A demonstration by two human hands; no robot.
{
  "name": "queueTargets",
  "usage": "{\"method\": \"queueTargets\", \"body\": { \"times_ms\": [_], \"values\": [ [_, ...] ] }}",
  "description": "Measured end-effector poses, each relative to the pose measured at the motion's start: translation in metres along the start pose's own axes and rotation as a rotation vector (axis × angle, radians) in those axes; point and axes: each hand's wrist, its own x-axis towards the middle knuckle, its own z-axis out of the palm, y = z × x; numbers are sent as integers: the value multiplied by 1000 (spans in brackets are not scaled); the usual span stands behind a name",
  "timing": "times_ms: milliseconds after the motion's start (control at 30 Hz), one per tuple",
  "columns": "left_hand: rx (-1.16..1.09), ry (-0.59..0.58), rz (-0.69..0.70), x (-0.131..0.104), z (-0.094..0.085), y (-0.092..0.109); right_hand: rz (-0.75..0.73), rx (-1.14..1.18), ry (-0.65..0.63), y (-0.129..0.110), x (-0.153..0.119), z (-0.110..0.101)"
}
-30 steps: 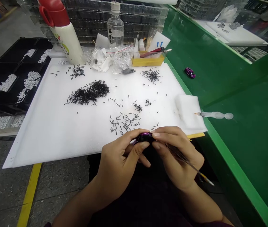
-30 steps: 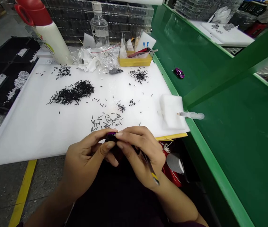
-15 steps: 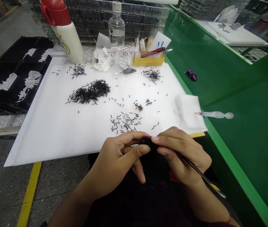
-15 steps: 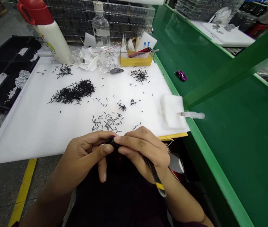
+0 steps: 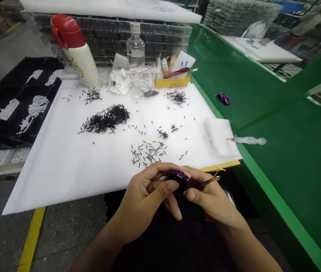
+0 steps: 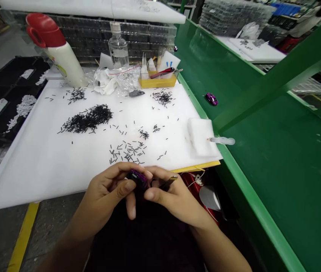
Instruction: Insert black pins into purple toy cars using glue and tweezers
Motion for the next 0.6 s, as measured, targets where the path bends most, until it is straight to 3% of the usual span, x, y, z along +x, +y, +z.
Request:
{"method": "queueTargets", "body": {
  "times_ms": [67, 133, 200, 300, 367, 433, 533, 600],
  "values": [
    [-30, -47, 5, 2, 3, -5, -27, -43, -12, -3, -6, -6],
    [-4, -14, 24, 4, 5, -8, -53, -190, 104, -10, -20, -27],
    [74, 128, 86, 6, 2, -9, -81, -543, 321, -17, -43, -65],
    [235, 368, 231, 8, -9, -9, -187, -1221, 687, -24, -91, -140],
    [303, 494, 342, 10, -18, -11, -188, -1328, 861, -27, -122, -184],
    [333, 591, 448, 12, -26, -16, -144, -1367, 1004, -27, -142, -212],
    [387, 702, 616, 20, -35, -25, 46, -1380, 1139, -24, -133, -230],
    [429, 780, 739, 26, -40, -30, 245, -1359, 1141, -22, -98, -237]
  ]
}}
